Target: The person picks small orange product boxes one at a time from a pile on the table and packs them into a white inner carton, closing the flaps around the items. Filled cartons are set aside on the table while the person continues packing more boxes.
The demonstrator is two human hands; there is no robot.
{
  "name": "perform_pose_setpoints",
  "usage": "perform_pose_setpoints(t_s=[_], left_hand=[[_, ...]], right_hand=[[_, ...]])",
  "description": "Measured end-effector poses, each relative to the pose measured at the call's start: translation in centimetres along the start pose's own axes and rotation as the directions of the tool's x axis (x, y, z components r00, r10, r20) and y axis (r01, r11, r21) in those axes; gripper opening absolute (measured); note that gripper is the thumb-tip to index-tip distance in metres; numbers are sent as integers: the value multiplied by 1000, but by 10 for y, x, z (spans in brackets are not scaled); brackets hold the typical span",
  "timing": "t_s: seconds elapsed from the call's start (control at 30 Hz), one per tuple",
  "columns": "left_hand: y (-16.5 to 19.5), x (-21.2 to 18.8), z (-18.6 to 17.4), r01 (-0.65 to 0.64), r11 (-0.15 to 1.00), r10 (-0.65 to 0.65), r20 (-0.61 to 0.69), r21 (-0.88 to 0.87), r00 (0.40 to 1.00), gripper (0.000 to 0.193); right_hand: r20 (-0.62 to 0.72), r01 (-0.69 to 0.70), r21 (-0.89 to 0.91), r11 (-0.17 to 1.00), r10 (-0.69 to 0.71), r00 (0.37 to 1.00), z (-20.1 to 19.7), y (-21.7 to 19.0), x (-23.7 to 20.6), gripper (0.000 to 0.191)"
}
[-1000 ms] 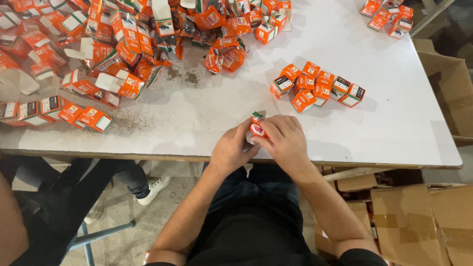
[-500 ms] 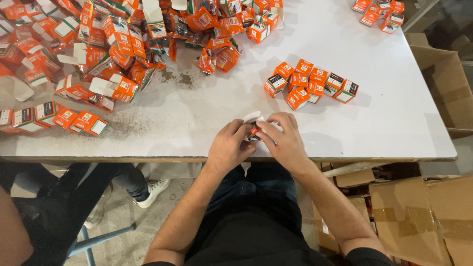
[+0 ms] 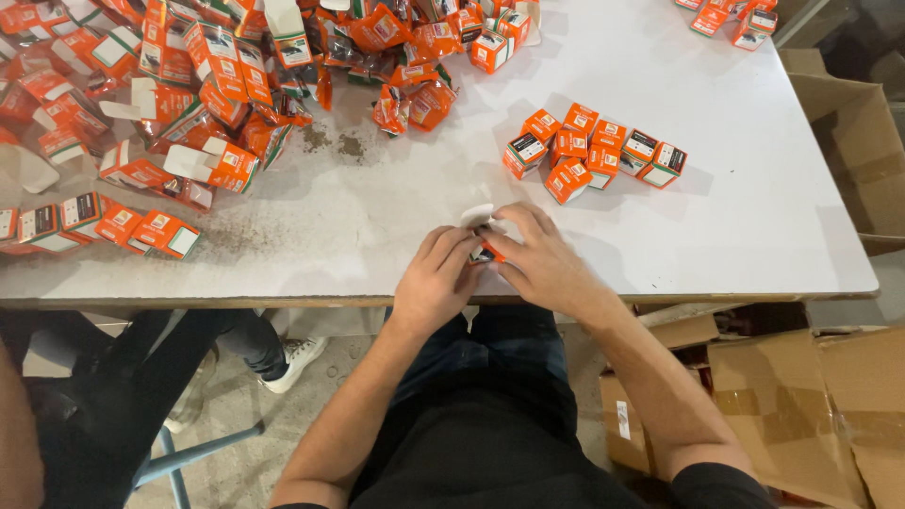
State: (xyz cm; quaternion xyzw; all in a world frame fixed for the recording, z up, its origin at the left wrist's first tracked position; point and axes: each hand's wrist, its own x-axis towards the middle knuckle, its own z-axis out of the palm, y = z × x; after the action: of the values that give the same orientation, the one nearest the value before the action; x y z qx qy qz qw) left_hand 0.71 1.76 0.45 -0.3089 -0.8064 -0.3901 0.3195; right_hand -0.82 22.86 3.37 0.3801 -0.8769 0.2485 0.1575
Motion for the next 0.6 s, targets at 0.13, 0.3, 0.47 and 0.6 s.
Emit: perform_pose_setpoints(t_s=[0.13,0.3,0.47,0.6], left_hand=[[-2,1,-3,20,998,-18,40,-54,999,42],[-14,-3,-2,43,995,-37,68,-89,997,39],[-15,-3,1,22,998,-19,57,-58,998,36],[-11,-2,1,-15,1000,14,53,27,998,35]], right_hand=[[-4,-118,326,938,126,992,16,18,0,32],[31,-313,675,668,399,917,56,36,4,23],[178,-374,900,223,595,784,71,42,2,34],[-63,-339,803,490,635,770,76,22,-2,27]])
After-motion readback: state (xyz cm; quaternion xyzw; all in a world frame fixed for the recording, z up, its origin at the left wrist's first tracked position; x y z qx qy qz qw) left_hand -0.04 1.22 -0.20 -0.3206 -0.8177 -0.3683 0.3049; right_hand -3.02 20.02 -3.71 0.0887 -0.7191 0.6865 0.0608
